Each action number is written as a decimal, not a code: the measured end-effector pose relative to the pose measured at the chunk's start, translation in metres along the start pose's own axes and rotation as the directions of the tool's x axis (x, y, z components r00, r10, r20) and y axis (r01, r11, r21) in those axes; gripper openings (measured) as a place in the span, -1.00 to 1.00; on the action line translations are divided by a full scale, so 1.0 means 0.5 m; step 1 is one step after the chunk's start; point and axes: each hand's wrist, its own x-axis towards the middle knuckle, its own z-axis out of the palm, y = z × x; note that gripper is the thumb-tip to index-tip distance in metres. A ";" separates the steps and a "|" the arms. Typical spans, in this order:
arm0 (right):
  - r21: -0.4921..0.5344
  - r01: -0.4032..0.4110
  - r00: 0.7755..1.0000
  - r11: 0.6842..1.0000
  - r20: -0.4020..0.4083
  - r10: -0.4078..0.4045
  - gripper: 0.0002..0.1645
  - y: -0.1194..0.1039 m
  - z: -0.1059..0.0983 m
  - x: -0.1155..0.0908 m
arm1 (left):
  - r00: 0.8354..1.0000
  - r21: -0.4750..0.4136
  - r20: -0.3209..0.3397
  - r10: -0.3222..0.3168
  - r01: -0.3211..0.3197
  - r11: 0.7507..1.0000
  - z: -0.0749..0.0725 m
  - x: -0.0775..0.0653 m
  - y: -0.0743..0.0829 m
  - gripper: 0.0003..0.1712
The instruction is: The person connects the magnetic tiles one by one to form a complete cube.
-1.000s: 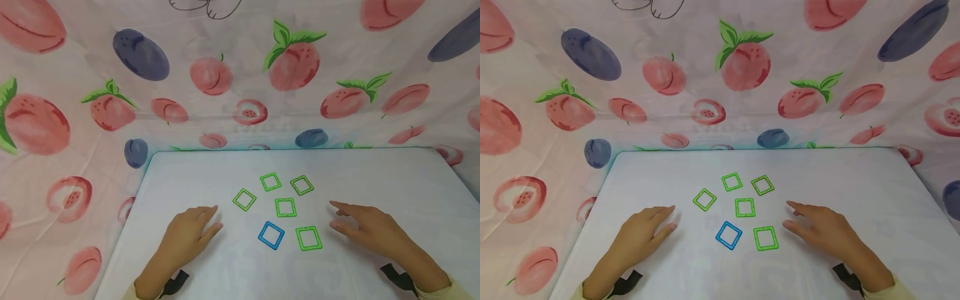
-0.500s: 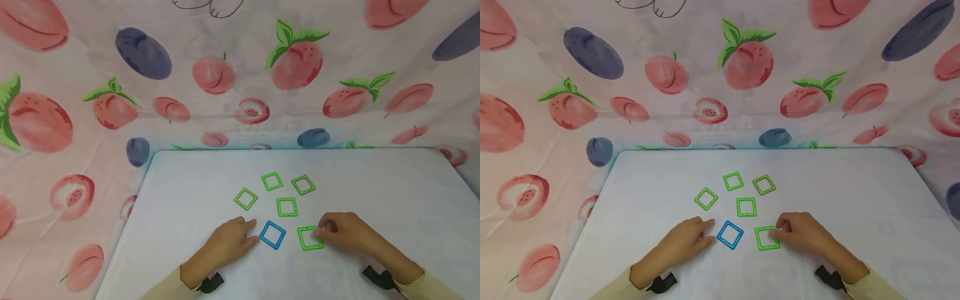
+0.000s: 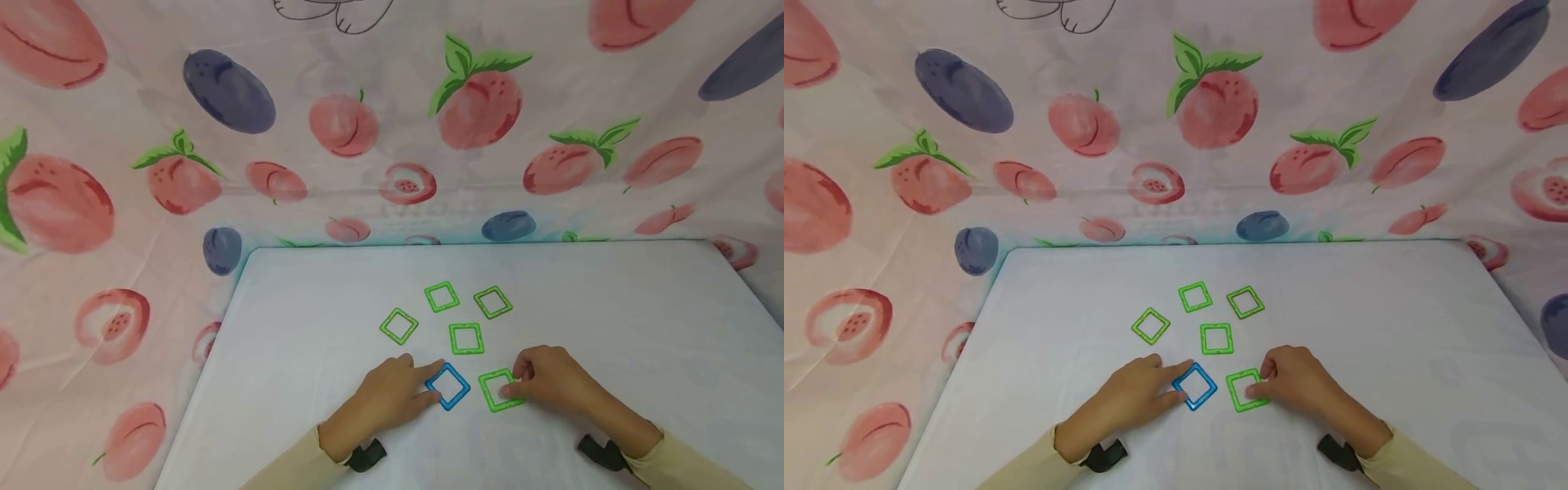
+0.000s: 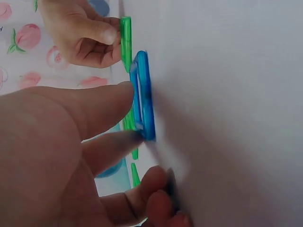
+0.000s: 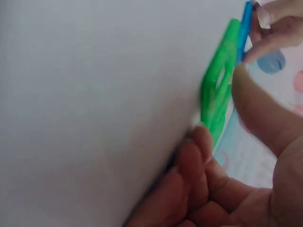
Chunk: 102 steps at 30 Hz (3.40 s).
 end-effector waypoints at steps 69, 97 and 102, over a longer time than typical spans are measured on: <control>0.161 0.214 0.966 0.963 0.114 -0.234 -0.73 -0.075 0.010 0.015 | 0.995 -0.018 0.081 0.050 -0.049 0.999 -0.008 0.039 -0.020 -0.39; 0.156 0.460 0.865 0.874 0.144 -0.481 -0.74 -0.084 0.016 0.078 | 0.990 -0.476 0.040 0.139 -0.103 0.873 -0.052 0.053 -0.072 -0.66; 0.168 0.439 0.871 0.883 0.162 -0.464 -0.73 -0.090 0.012 0.087 | 0.991 -0.501 0.037 0.131 -0.095 0.860 -0.052 0.054 -0.072 -0.66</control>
